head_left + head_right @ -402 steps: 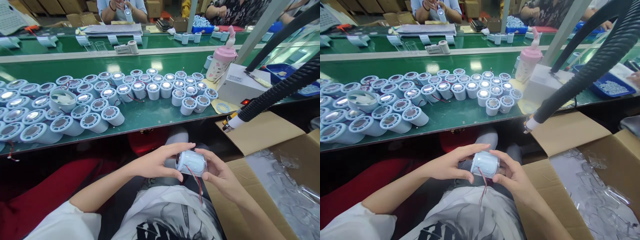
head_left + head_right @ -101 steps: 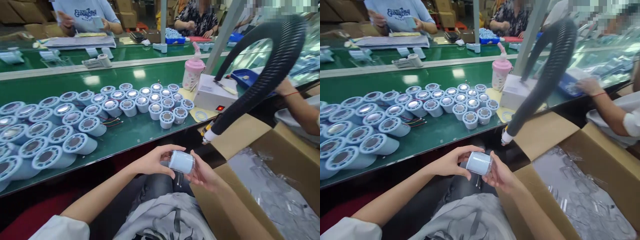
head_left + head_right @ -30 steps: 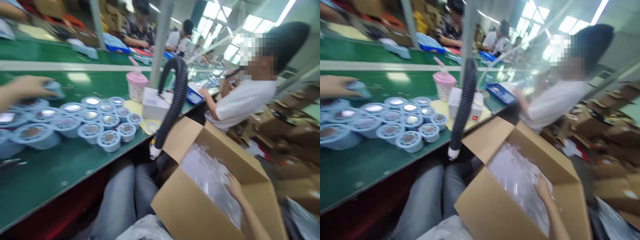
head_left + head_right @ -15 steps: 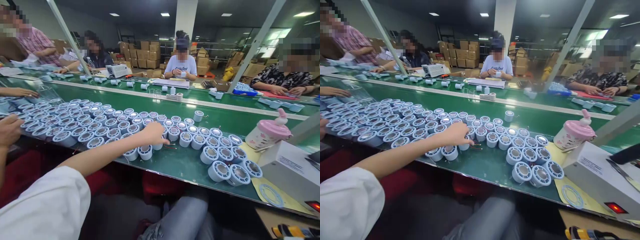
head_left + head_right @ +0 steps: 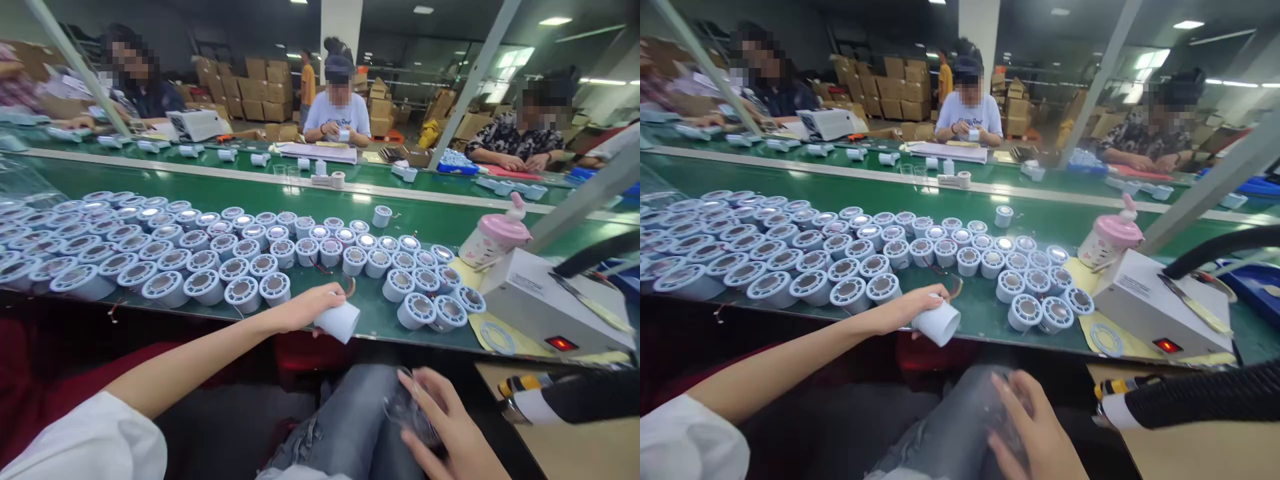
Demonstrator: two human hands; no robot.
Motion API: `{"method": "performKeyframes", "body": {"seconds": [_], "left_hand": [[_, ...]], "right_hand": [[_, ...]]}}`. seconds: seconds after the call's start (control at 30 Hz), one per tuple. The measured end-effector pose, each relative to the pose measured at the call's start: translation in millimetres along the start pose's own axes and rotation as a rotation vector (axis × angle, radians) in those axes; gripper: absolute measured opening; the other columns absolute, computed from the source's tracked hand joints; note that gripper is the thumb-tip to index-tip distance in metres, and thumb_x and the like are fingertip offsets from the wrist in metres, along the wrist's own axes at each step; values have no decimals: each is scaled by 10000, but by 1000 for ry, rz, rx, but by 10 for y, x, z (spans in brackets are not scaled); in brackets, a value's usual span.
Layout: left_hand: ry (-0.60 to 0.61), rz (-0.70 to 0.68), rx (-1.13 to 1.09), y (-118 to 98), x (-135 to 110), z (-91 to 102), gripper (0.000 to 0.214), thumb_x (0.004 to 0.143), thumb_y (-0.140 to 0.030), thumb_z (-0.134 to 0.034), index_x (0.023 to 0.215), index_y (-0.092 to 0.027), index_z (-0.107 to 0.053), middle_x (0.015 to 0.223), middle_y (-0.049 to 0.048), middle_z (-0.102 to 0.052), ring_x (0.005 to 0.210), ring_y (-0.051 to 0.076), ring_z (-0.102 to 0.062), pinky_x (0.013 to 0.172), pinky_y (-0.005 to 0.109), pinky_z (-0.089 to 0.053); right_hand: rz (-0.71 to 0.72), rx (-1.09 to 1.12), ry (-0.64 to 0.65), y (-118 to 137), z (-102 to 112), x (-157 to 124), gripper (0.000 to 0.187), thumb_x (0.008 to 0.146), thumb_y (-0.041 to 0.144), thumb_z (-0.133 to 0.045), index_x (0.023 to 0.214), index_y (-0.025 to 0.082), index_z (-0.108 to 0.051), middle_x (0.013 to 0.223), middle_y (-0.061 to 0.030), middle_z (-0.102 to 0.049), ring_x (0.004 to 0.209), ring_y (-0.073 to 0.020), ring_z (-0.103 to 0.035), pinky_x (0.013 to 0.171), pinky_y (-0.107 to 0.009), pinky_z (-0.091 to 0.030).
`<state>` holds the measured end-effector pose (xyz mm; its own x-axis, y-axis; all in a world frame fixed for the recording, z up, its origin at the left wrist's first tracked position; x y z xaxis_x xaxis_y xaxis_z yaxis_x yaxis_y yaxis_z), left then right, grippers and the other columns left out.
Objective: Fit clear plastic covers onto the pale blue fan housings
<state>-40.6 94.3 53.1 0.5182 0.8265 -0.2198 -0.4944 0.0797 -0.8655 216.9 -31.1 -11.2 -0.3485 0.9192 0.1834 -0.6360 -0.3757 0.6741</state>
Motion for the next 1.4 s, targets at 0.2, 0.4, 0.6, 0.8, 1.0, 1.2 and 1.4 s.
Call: {"method": "performKeyframes", "body": {"seconds": [0.2, 0.4, 0.6, 0.8, 1.0, 1.2, 1.4], "left_hand": [[354, -124, -67, -18, -9, -706, 364, 885, -472, -446, 1026, -176, -605, 909, 51, -629, 726, 162, -605, 636, 264, -483], [92, -307, 157, -111, -41, -744, 375, 791, -420, -654, 1098, -209, -608, 1042, 62, -594, 928, 205, -565, 843, 317, -435], [64, -374, 76, 90, -17, -860, 732, 582, -490, -809, 1233, -255, -571, 1082, 80, -536, 1011, 240, -537, 920, 400, -439], [95, -388, -79, 142, -20, -901, 686, 540, -457, -837, 1153, -236, -621, 1257, 119, -553, 1166, 296, -524, 992, 440, -427], [28, -334, -277, 95, -68, -962, 711, 560, -341, -851, 1207, -208, -589, 1273, 135, -554, 1192, 299, -515, 881, 370, -523], [239, -155, -540, 49, -101, -1019, 672, 686, -254, -775, 1298, -198, -506, 1286, 132, -556, 1130, 259, -576, 953, 410, -486], [281, -48, -712, 84, -132, -1020, 668, 716, -278, -755, 1319, -222, -473, 1270, 123, -547, 984, 204, -613, 796, 337, -540]], "right_hand": [[108, -512, -202, 384, 35, 374, 505, 763, 67, -546, 1214, 284, -614, 1404, -154, -395, 1130, -372, -505, 829, -533, -512], [-154, 27, 92, 321, 132, 319, 42, 772, 211, -648, 813, 220, -646, 1261, -91, -483, 1092, -272, -544, 874, -399, -496], [-339, 311, -82, 272, 212, 299, 361, 897, 396, -500, 617, 190, -599, 1003, -84, -577, 927, -229, -589, 744, -325, -465], [-472, 544, -97, 144, 172, 258, 366, 818, 422, -621, 539, 185, -619, 1008, -87, -640, 914, -236, -588, 737, -327, -462], [-512, 691, -220, 120, 190, 202, 318, 786, 414, -683, 555, 196, -671, 1011, -77, -672, 961, -235, -601, 782, -330, -495], [-442, 746, -117, 126, 204, 156, 245, 820, 441, -642, 846, 225, -756, 1216, -98, -644, 1136, -299, -582, 891, -430, -529], [-93, 238, -70, 262, 183, 64, 397, 797, 220, -688, 1181, 298, -621, 1380, -59, -526, 1260, -267, -497, 1064, -464, -415]]}}
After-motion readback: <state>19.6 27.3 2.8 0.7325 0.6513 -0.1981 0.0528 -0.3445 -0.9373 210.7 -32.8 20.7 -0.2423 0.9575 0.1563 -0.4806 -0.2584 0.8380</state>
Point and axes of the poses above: each hand's wrist, its own x-axis towards the middle knuckle, its own z-axis out of the back of the hand, y = z × x, the point moved 3 cm from there along x, towards the middle knuckle
